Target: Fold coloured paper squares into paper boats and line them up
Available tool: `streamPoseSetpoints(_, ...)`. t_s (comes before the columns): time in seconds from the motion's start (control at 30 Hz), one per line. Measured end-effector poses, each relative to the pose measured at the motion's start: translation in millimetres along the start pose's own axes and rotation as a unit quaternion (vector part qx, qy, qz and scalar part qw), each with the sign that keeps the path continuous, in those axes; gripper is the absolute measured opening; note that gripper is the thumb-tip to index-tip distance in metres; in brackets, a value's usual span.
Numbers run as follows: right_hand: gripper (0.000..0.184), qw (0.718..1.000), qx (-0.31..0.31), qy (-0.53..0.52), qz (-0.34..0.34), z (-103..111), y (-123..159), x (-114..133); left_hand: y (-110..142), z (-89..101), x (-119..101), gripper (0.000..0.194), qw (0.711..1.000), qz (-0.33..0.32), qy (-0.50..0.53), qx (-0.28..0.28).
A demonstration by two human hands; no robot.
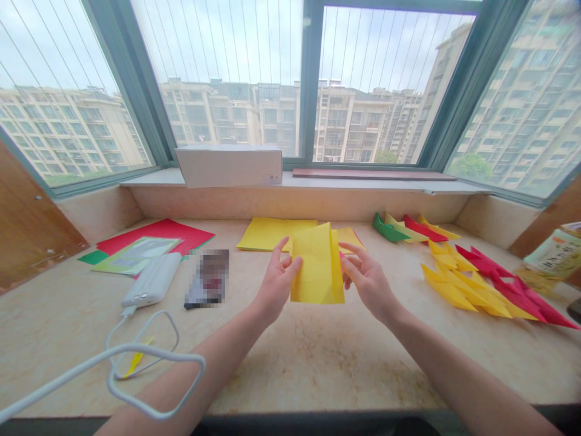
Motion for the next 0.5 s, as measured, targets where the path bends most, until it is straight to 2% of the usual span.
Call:
streamPoseSetpoints(0.13,0.046,1.000,-0.004,0.024,0.008,0.7,-0.2,-1.8,0.2,0.6,0.4,0.074,1.000,0.003,-0.002,-0.002)
streamPoseSetpoints(0.37,0.044,0.999,0.003,0.046,0.018,0.9,-0.4,-2.4,-1.2,0.6,2.0,0.063,0.999,0.016,0.052,-0.002)
streamPoseSetpoints(0.5,0.044,0.999,0.002,0.039,0.022,0.9,0.4,-1.6,-0.5,-0.1,0.8,0.054,0.997,0.016,0.070,0.019)
Point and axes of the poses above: each hand's wrist, its own y-axis away from the middle knuckle, its own z-axis out of the back of the hand, x = y × z, the point moved 1 cm from there along -y, towards the middle knuckle, and after that the axes turned 8 degrees about x, right-handed, at the moved point
